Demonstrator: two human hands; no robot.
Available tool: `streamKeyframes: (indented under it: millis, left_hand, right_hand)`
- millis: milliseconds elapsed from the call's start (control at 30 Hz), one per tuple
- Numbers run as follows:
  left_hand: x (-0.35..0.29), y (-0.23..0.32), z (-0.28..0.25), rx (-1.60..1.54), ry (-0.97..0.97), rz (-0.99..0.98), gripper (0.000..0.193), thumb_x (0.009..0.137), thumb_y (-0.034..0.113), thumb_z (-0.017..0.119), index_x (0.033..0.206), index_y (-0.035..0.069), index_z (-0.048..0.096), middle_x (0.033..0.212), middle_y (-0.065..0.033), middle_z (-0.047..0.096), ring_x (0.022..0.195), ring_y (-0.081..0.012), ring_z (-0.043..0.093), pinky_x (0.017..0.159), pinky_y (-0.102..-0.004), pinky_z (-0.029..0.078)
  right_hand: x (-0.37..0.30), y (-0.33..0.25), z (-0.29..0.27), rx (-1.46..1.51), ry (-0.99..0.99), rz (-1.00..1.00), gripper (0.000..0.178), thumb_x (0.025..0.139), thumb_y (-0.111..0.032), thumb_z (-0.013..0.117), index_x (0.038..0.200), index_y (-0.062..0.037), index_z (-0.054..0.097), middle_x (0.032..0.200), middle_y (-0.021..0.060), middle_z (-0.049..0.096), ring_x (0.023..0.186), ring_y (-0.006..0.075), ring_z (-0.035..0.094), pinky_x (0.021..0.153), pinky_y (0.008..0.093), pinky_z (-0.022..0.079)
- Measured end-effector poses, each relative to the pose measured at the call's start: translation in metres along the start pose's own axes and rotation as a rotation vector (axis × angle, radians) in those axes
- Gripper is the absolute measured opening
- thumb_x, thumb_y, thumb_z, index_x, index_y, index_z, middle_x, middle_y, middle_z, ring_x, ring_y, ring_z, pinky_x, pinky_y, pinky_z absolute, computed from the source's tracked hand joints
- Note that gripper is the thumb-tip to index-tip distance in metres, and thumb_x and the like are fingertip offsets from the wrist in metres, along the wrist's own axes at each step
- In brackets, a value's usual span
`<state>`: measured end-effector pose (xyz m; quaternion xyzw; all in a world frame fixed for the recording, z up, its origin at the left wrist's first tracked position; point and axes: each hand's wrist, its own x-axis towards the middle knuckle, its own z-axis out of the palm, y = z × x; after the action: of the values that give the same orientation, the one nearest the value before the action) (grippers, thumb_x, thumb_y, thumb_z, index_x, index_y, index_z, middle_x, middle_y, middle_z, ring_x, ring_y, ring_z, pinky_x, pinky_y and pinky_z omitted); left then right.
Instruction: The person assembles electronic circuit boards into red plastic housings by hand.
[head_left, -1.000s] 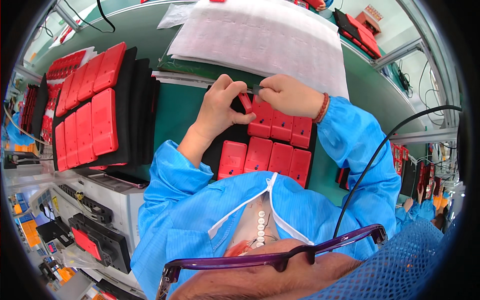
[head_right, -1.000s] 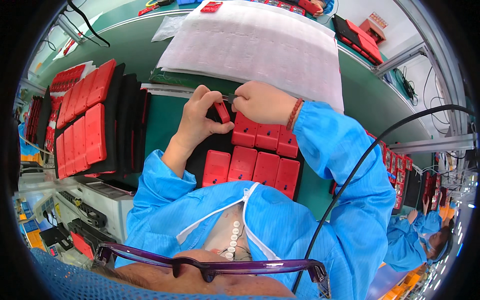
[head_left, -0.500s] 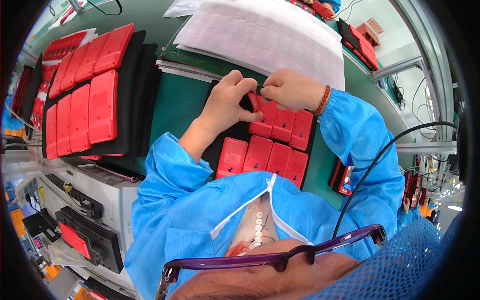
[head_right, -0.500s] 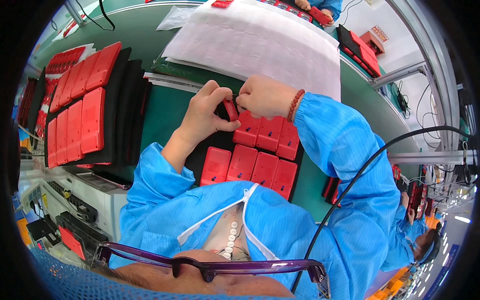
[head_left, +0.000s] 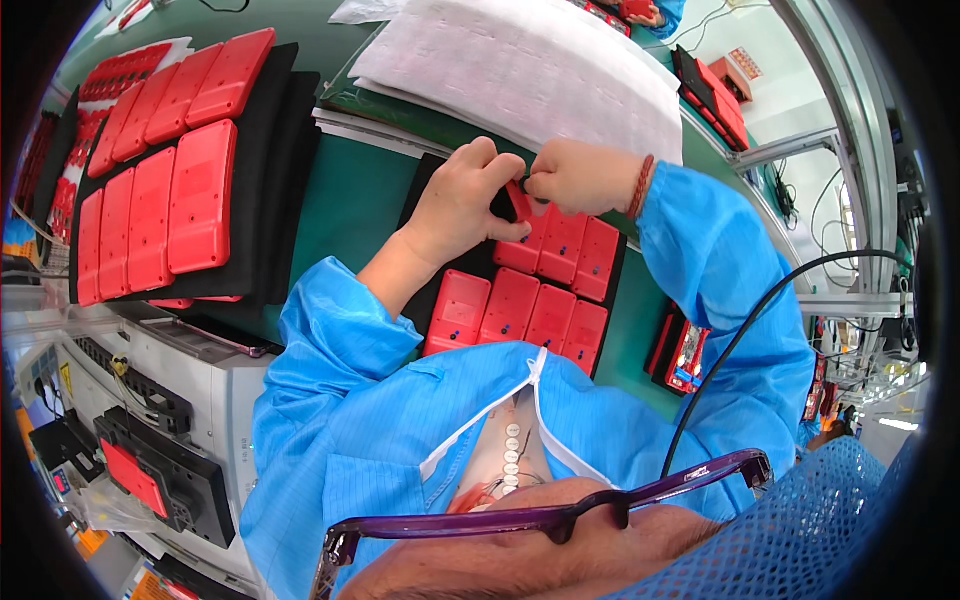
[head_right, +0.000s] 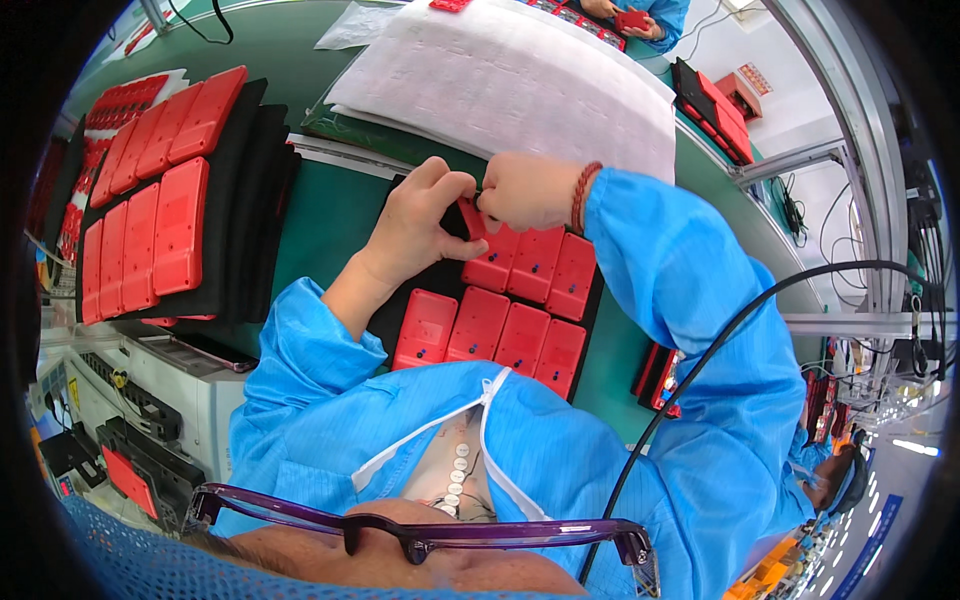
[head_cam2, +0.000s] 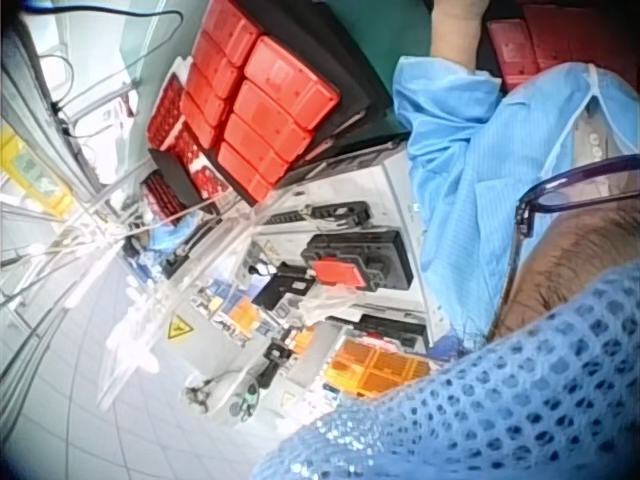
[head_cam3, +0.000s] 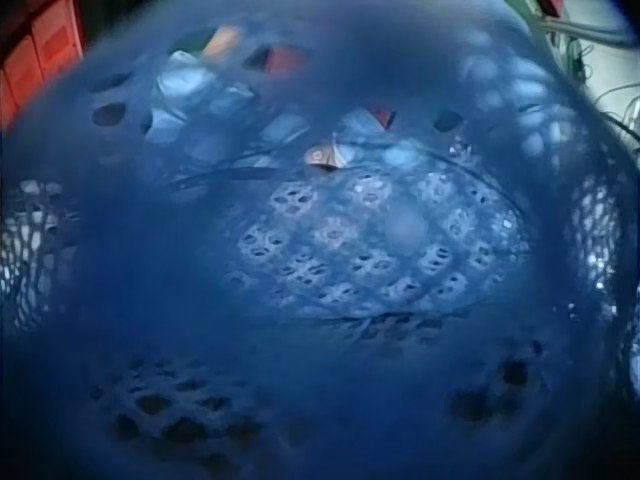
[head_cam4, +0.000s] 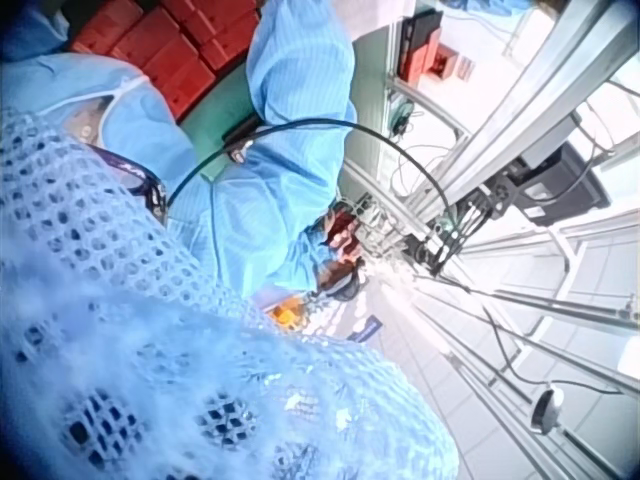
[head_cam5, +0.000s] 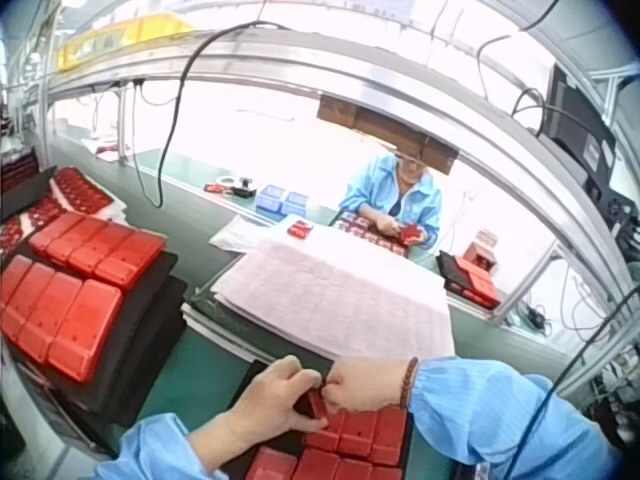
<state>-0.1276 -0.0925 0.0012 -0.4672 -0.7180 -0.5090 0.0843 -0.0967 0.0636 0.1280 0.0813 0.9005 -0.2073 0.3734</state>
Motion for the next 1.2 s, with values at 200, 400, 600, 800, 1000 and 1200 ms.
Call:
streamKeyframes:
  millis: [200, 400, 600, 800, 1000, 1200]
  left_hand:
    - [-0.001, 0.004, 0.007, 0.024, -0.017, 0.000, 0.062, 0.051, 0.017, 0.088, 0.103, 0.007, 0.055, 0.089, -0.0100, 0.052, 0.083, -0.0318, 0.057, 0.072, -0.0406, 0.050]
    - [-0.004, 0.000, 0.009, -0.008, 0.010, -0.034, 0.075, 0.053, 0.018, 0.088, 0.114, 0.005, 0.047, 0.098, -0.0131, 0.054, 0.091, -0.0345, 0.058, 0.079, -0.0420, 0.050]
    - [-0.003, 0.008, 0.010, 0.025, -0.045, -0.039, 0.075, 0.056, 0.019, 0.087, 0.118, 0.005, 0.048, 0.100, -0.0132, 0.053, 0.097, -0.0342, 0.056, 0.081, -0.0417, 0.051]
    - [-0.007, 0.011, 0.021, 0.056, -0.072, -0.003, 0.071, 0.057, 0.019, 0.086, 0.118, 0.006, 0.052, 0.103, -0.0121, 0.053, 0.099, -0.0327, 0.056, 0.079, -0.0401, 0.053]
    - [-0.009, 0.016, 0.029, 0.065, -0.017, 0.041, 0.072, 0.059, 0.018, 0.086, 0.121, 0.006, 0.052, 0.112, -0.0131, 0.054, 0.104, -0.0323, 0.057, 0.083, -0.0393, 0.054]
    - [-0.011, 0.019, 0.030, 0.081, -0.003, 0.031, 0.073, 0.059, 0.016, 0.085, 0.123, 0.004, 0.052, 0.113, -0.0147, 0.057, 0.101, -0.0329, 0.061, 0.081, -0.0390, 0.055]
  right_hand:
    - [0.018, 0.001, -0.014, -0.142, -0.224, 0.033, 0.020, 0.080, -0.018, 0.055, 0.083, -0.0048, 0.069, 0.060, 0.0020, 0.054, 0.050, 0.0140, 0.049, 0.043, 0.0310, 0.036]
    - [0.018, 0.004, -0.024, 0.091, -0.361, 0.022, 0.018, 0.083, -0.018, 0.057, 0.084, -0.0023, 0.066, 0.065, 0.0027, 0.058, 0.046, 0.0115, 0.049, 0.041, 0.0264, 0.035]
    - [0.005, 0.019, -0.020, 0.317, -0.318, 0.112, 0.025, 0.089, -0.023, 0.056, 0.087, 0.0001, 0.065, 0.065, 0.0042, 0.063, 0.051, 0.0091, 0.059, 0.041, 0.0234, 0.041]
    - [-0.006, 0.033, -0.004, 0.397, -0.352, 0.206, 0.025, 0.090, -0.023, 0.056, 0.091, -0.0002, 0.066, 0.062, 0.0015, 0.056, 0.043, 0.0068, 0.042, 0.038, 0.0234, 0.029]
    - [-0.011, 0.033, 0.009, 0.291, -0.299, 0.182, 0.022, 0.085, -0.022, 0.058, 0.092, -0.0032, 0.067, 0.065, 0.0013, 0.057, 0.049, 0.0102, 0.047, 0.042, 0.0270, 0.032]
    - [-0.008, 0.029, 0.007, -0.029, -0.228, 0.165, 0.022, 0.086, -0.022, 0.056, 0.092, -0.0037, 0.068, 0.066, 0.0021, 0.058, 0.056, 0.0141, 0.054, 0.048, 0.0300, 0.041]
